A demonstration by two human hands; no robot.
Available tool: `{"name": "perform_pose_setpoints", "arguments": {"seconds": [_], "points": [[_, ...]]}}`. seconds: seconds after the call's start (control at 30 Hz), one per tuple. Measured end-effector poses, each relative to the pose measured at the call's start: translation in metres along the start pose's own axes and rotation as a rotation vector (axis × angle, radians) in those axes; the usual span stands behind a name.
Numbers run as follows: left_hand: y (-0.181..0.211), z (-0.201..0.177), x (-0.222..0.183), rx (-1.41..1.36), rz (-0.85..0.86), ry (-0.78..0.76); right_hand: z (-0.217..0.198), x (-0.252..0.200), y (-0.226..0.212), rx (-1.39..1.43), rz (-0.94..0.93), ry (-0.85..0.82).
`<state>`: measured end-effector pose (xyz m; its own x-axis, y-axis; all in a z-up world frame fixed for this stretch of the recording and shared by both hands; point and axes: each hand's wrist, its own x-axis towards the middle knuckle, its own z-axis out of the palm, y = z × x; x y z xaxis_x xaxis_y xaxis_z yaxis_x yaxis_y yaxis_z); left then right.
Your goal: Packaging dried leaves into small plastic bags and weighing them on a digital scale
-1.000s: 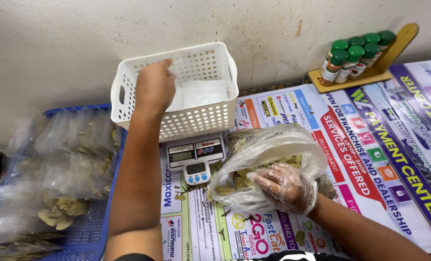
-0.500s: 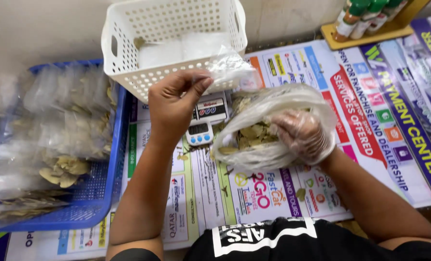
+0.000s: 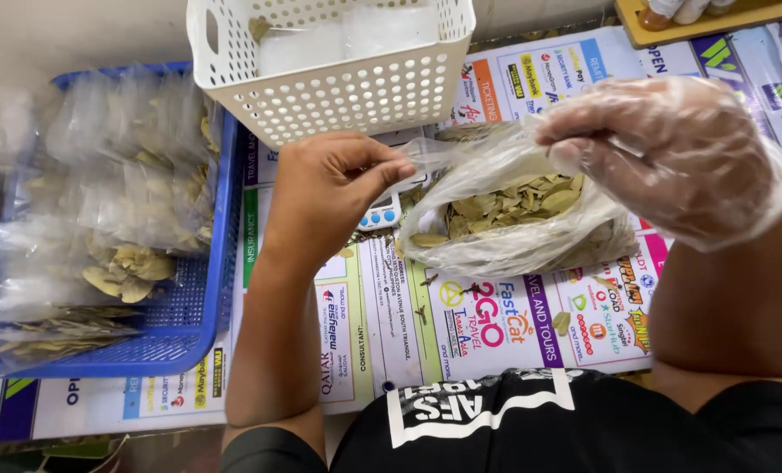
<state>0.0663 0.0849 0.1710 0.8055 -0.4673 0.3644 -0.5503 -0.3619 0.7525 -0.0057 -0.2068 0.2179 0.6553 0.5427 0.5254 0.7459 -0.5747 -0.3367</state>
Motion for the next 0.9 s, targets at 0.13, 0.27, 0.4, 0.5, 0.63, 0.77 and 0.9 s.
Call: {"name": "perform_pose_setpoints", "arguments": {"seconds": [0.13, 0.27, 0.4, 0.5, 0.63, 0.77, 0.9], "points": [[0.003, 0.009, -0.002, -0.047, -0.03, -0.001, 0.019, -0.012, -0.013, 0.396, 0.14, 0.126], [0.002, 0.013, -0.004, -0.075, -0.049, -0.059, 0.031, -0.009, -0.021, 0.227, 0.13, 0.152], [0.005, 0.013, -0.008, -0.085, -0.042, -0.085, 0.037, -0.01, -0.021, 0.035, 0.121, 0.095], [0.01, 0.011, -0.01, -0.084, -0.014, -0.068, 0.042, -0.011, -0.014, -0.08, 0.026, 0.059], [0.007, 0.017, -0.012, -0.045, 0.078, -0.075, 0.058, -0.017, -0.001, -0.093, 0.021, 0.101], [0.008, 0.027, -0.012, -0.011, 0.17, -0.071, 0.073, -0.016, 0.002, -0.004, 0.026, 0.062], [0.001, 0.037, -0.012, 0.103, 0.271, 0.018, 0.086, -0.024, 0.013, -0.013, -0.009, 0.114]]}}
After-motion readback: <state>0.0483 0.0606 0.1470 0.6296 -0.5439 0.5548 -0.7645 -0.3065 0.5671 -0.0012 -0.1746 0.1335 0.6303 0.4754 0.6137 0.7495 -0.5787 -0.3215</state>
